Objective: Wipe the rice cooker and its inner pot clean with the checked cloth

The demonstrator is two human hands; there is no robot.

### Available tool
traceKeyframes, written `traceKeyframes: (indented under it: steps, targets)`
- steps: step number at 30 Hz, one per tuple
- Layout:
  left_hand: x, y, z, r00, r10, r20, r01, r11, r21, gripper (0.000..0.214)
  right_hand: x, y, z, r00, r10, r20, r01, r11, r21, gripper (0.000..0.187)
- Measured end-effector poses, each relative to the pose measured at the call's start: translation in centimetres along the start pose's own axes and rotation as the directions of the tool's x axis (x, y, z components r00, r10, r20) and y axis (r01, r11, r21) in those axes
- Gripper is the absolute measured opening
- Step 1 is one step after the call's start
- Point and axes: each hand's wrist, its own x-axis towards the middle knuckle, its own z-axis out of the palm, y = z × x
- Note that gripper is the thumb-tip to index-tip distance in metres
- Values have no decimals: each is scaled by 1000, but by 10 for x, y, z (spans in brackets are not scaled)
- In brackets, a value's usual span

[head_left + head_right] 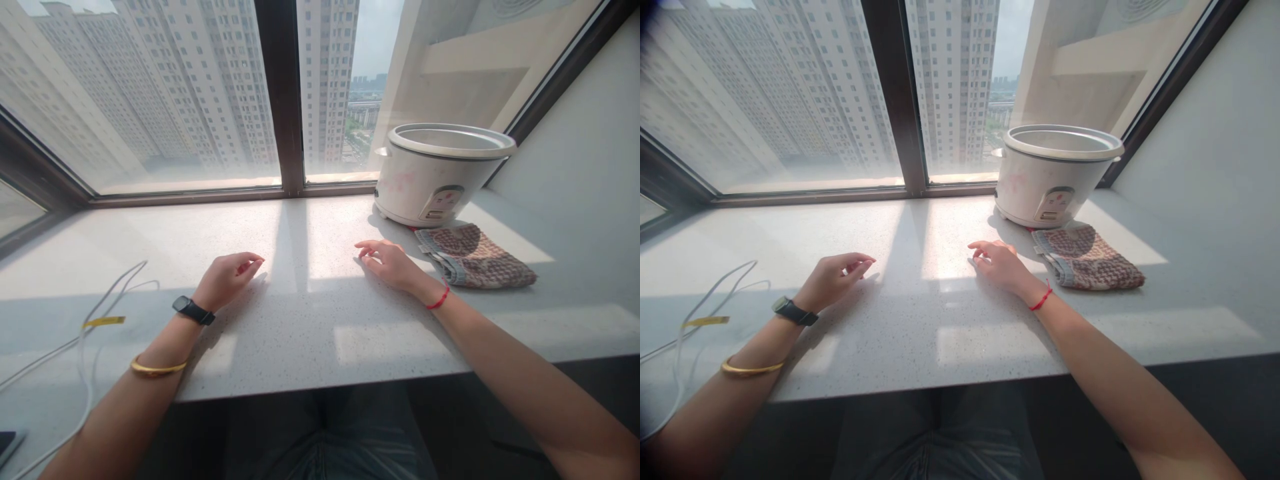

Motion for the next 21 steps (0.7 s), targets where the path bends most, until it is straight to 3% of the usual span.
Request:
traceKeyframes:
  steps: [6, 11, 18, 21]
  targets:
    - [0, 1, -1, 1000, 17, -3, -17, 1000, 8, 31, -2, -3, 0, 999, -33, 10, 33, 998, -52, 35]
    - [0, -1, 1, 1000, 10, 3, -10, 1000, 5, 30, 0, -2, 0, 999, 48, -14, -49, 993, -106, 36]
    - [0, -1, 1, 1000, 9, -1, -9, 1000, -6, 31, 3, 4, -2, 975, 58, -215, -80, 992, -94, 35]
    - [0, -1, 1, 1000, 12, 0, -12, 1000, -3, 30, 3, 5, -2, 981, 80, -178, -99, 990, -103, 35]
